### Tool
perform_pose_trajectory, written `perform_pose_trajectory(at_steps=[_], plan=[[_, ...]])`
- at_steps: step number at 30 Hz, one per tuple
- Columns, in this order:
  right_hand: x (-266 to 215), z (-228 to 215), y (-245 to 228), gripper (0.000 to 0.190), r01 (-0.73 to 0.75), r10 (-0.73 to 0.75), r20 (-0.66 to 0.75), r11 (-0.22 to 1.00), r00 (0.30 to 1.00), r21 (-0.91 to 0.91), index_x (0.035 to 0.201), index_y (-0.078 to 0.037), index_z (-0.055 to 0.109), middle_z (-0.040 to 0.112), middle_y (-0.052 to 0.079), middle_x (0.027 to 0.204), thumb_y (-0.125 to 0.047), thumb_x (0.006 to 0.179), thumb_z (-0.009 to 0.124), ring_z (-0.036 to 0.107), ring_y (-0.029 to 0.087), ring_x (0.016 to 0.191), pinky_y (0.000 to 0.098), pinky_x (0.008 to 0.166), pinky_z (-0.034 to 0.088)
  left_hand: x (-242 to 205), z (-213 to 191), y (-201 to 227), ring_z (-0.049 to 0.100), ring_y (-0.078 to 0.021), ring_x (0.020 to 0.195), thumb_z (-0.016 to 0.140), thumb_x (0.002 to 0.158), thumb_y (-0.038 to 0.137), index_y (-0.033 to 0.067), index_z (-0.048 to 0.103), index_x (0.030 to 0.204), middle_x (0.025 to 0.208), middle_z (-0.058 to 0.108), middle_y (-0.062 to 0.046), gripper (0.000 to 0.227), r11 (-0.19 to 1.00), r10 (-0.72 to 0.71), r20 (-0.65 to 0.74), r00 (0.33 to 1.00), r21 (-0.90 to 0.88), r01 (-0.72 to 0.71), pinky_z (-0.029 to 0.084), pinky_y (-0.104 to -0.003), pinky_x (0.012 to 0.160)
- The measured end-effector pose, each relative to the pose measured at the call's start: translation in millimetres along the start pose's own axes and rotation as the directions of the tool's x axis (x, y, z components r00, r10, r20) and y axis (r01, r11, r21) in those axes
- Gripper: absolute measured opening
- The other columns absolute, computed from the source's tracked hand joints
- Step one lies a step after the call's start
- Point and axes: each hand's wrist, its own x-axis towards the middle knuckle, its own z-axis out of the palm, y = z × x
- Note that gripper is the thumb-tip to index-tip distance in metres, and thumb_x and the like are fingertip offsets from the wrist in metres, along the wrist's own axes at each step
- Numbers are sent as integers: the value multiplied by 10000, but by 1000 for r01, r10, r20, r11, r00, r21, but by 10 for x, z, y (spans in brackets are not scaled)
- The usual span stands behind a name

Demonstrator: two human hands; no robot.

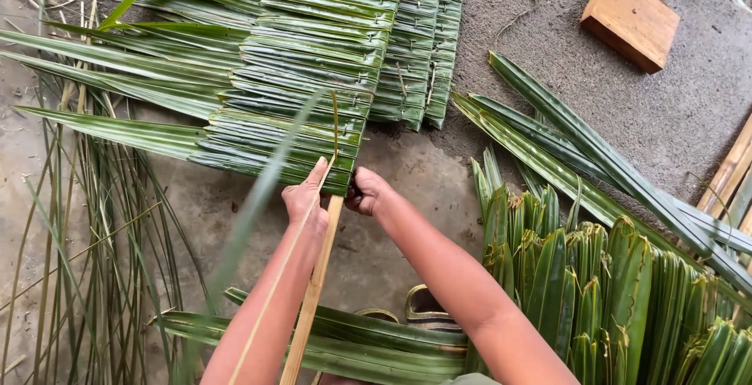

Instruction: Weaving individual palm leaves onto a wooden slat to create a thatched panel.

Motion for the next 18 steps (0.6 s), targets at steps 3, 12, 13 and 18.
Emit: perform_pose_trajectory(at_steps=[3,12,13,18], plan=[[-20,1,42,172,-4,3,-33,1000,999,-6,687,-161,518,386,-48,578,-103,823,430,402,26,435,114,362,248,247,-91,-231,755,-294,699,1040,597,103,-129,700,779,728,691,-222,450,1000,10,10,1000,4,-10,614,-462,673],[-502,204,-22,71,-65,64,11,989,998,135,752,-147,493,379,-22,635,-105,801,463,363,51,452,144,350,261,164,-78,-176,739,-251,641,1014,633,101,-100,704,780,719,689,-194,398,1000,-3,11,1000,20,3,605,-386,584],[-421,147,-19,71,-66,65,13,989,998,134,752,-147,493,379,-22,635,-105,801,463,363,51,452,144,350,261,169,-93,-181,739,-251,641,1014,633,101,-100,704,780,719,689,-194,398,1000,-1,9,1000,20,1,605,-386,584],[149,-250,-19,102,20,-18,16,996,1000,-91,800,-100,519,431,27,710,-39,807,437,466,145,523,202,407,323,211,-107,-223,714,-293,511,996,646,116,-106,661,679,619,650,-221,404,998,-46,43,998,37,44,601,-390,465]])
